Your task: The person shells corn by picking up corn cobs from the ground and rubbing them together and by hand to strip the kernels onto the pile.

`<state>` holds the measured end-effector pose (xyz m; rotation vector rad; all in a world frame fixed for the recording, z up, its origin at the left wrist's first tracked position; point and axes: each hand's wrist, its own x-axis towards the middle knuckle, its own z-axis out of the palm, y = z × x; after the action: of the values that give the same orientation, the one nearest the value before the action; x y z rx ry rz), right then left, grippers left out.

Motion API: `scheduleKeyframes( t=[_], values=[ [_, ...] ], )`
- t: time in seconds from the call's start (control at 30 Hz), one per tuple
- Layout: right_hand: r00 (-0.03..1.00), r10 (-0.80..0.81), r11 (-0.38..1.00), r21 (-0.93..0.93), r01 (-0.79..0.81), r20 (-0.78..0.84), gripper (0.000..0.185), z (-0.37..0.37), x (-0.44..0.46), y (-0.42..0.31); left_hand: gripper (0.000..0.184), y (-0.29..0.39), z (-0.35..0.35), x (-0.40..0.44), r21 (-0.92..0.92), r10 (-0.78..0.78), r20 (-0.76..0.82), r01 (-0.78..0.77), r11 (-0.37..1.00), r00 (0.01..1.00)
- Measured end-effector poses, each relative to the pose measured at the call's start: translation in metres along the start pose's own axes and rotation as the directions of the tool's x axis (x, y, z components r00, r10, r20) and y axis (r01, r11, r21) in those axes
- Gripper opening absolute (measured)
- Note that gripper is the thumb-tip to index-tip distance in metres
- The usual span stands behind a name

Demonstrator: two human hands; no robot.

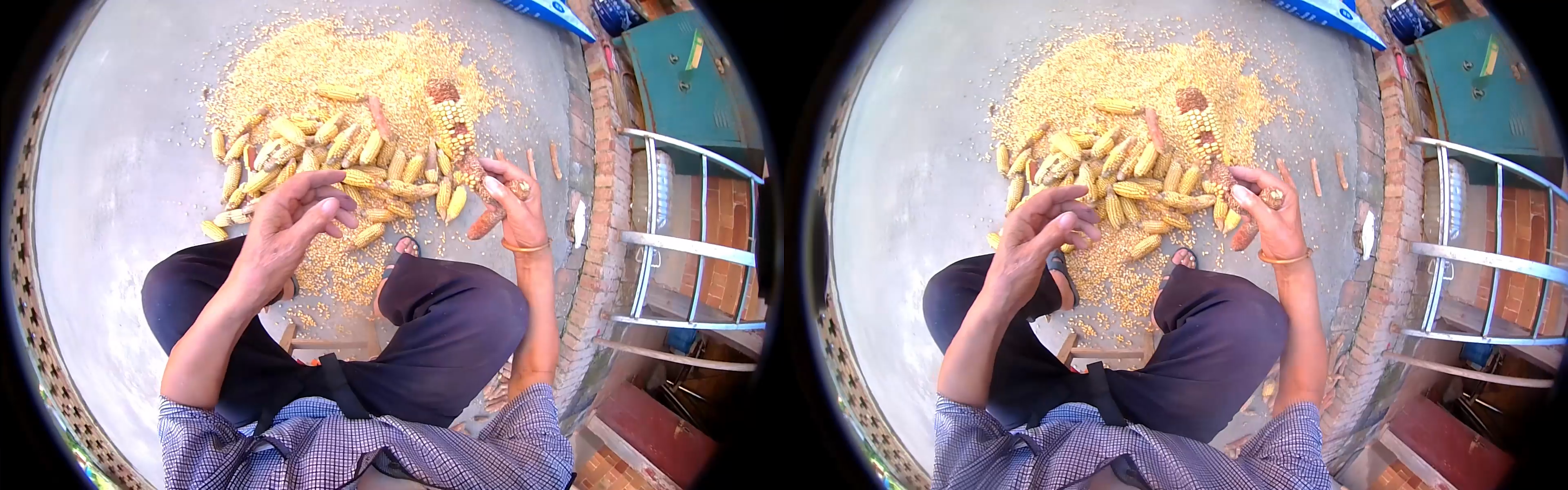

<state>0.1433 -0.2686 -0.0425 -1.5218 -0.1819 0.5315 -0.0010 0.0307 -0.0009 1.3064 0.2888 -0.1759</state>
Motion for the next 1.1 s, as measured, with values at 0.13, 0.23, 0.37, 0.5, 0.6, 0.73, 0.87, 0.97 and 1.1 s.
scheduleKeyframes(
  t=[0.13,0.23,0.37,0.5,0.6,0.73,0.87,0.97,1.1],
  values=[
    [0.988,-0.049,0.995,-0.078,0.061,0.146,0.030,0.059,-0.014,-0.062,0.052,0.013,-0.003,0.002,-0.085,0.118,0.001,-0.117,0.989,0.993],
    [0.967,-0.016,0.996,-0.076,0.037,0.255,0.029,0.110,-0.031,-0.088,0.054,0.019,-0.004,0.004,-0.261,0.204,-0.002,-0.197,0.945,0.979],
    [0.963,-0.004,1.000,-0.012,0.007,0.268,0.031,0.161,-0.045,-0.092,0.046,0.031,-0.017,-0.007,-0.507,0.255,0.031,-0.205,0.838,0.966],
    [0.948,-0.017,0.997,-0.065,0.040,0.319,0.033,0.174,-0.041,-0.110,0.040,0.035,-0.032,-0.006,-0.630,0.315,0.068,-0.204,0.749,0.947],
    [0.983,-0.181,0.980,0.088,0.177,0.033,0.029,0.167,-0.017,-0.102,0.041,0.038,-0.035,-0.008,-0.668,0.322,0.074,-0.193,0.719,0.944],
    [0.985,-0.064,0.982,0.167,0.092,-0.161,0.025,0.147,0.014,-0.056,0.043,0.042,-0.031,-0.009,-0.683,0.298,0.066,-0.175,0.709,0.952],
    [0.988,0.060,0.987,0.158,-0.038,-0.141,0.026,0.153,0.013,-0.036,0.043,0.040,-0.027,-0.009,-0.697,0.286,0.107,-0.133,0.705,0.952],
    [0.986,0.071,0.993,0.100,-0.056,-0.153,0.028,0.166,0.012,-0.054,0.043,0.041,-0.024,-0.011,-0.700,0.257,0.115,-0.105,0.707,0.959],
    [0.997,-0.045,0.981,0.185,0.057,-0.069,0.033,0.165,0.014,-0.047,0.039,0.040,-0.019,-0.013,-0.696,0.263,0.130,-0.101,0.711,0.956]
  ],
)
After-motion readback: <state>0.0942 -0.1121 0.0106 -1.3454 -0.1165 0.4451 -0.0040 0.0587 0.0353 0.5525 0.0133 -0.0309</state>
